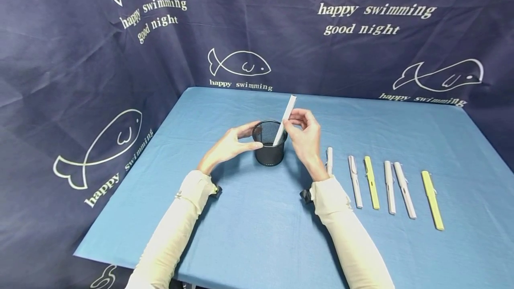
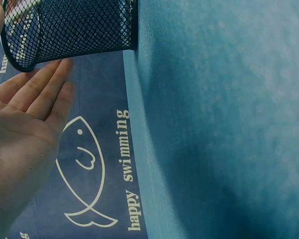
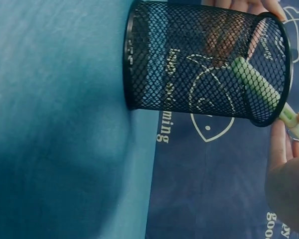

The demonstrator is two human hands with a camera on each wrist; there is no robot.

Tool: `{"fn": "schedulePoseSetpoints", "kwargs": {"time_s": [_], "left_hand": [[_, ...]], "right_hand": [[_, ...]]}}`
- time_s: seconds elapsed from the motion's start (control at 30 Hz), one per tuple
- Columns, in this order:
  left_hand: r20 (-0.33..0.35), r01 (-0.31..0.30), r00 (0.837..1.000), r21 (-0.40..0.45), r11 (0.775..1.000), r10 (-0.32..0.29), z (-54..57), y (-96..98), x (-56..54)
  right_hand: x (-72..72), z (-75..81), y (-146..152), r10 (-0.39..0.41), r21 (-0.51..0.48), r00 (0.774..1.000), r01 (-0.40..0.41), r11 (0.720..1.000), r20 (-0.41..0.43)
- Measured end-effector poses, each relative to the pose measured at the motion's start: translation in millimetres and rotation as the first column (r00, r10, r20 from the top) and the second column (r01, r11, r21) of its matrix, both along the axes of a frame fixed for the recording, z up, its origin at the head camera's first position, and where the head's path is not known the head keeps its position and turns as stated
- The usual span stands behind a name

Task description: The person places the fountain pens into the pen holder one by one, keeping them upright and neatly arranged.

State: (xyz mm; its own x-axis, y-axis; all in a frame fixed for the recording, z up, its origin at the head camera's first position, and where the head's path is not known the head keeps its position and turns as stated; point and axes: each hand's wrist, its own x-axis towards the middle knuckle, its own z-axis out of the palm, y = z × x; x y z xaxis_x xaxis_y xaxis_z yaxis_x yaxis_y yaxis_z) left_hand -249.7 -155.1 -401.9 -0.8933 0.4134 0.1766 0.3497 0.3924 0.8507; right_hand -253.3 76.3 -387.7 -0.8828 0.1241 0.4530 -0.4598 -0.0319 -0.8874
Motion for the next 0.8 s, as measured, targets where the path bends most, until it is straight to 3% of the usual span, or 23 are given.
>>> {"fn": "schedulePoseSetpoints", "kwargs": {"time_s": [0.8], "left_hand": [[0.009, -0.012, 1.000, -0.014, 1.000, 0.012, 0.6, 1.0, 0.4]], "right_hand": [[4.7, -3.9, 1.9, -0.003, 0.048, 1.000, 0.002, 0.999, 0.022]]}}
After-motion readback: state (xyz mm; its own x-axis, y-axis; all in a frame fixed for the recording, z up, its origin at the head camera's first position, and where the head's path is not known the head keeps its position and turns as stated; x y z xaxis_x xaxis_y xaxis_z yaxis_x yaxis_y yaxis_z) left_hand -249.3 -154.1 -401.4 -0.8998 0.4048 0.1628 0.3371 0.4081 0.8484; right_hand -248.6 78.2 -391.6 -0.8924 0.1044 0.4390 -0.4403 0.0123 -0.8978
